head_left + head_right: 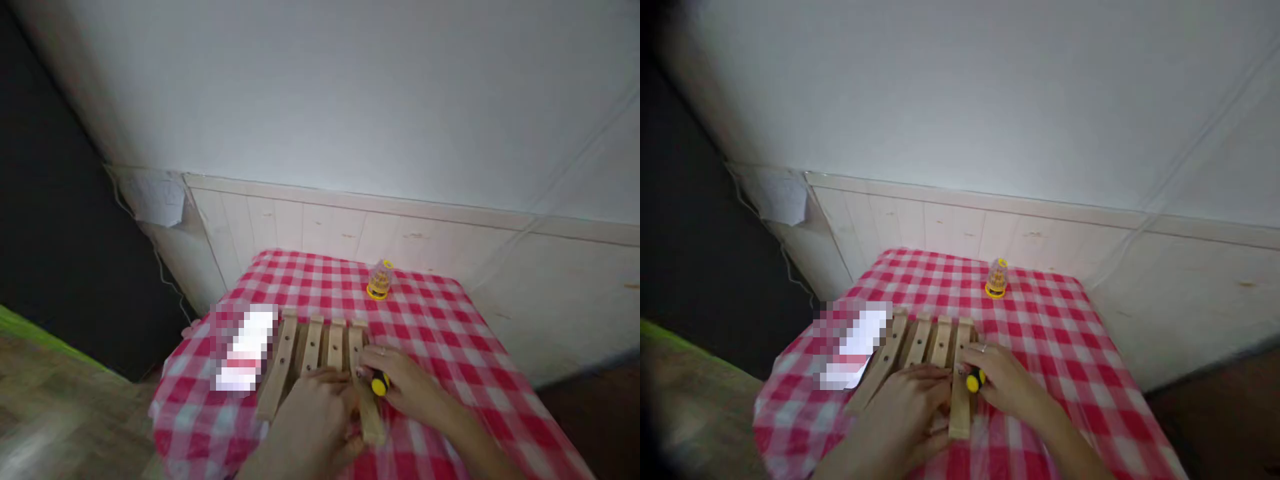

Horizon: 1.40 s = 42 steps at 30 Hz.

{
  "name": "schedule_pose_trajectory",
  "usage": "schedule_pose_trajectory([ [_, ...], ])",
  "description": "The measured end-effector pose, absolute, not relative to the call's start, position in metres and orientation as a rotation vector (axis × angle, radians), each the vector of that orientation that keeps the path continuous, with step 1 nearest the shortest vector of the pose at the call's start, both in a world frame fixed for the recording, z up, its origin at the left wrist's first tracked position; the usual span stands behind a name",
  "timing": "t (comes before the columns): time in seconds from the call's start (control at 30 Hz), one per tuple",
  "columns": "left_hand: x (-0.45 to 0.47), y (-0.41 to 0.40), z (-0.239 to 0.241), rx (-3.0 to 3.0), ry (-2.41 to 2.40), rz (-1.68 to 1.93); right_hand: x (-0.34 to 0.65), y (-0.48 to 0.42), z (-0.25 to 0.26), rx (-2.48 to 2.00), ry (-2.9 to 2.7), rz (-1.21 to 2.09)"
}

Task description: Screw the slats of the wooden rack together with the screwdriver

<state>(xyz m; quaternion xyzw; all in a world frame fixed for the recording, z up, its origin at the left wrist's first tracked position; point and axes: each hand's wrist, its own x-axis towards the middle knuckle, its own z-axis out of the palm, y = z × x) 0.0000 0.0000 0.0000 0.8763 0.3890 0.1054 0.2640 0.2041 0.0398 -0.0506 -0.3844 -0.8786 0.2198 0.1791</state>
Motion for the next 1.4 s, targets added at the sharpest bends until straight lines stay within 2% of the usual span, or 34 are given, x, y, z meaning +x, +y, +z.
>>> schedule_pose_trajectory([
  [0.77, -0.003, -0.004, -0.009, 2.391, 1.018, 0.413, 0.201, 0.034, -0.052, -1.214, -2.484, 0.459],
  [0.97, -0.005, -0.005, -0.012, 2.36, 1.021, 0.437, 0.203, 0.036, -0.055, -1.132, -2.507, 0.389],
  [1.4, -0.004, -0.005, -0.009, 2.383, 1.052, 0.405, 0.204, 0.037, -0.055, -0.946, -2.558, 0.044],
])
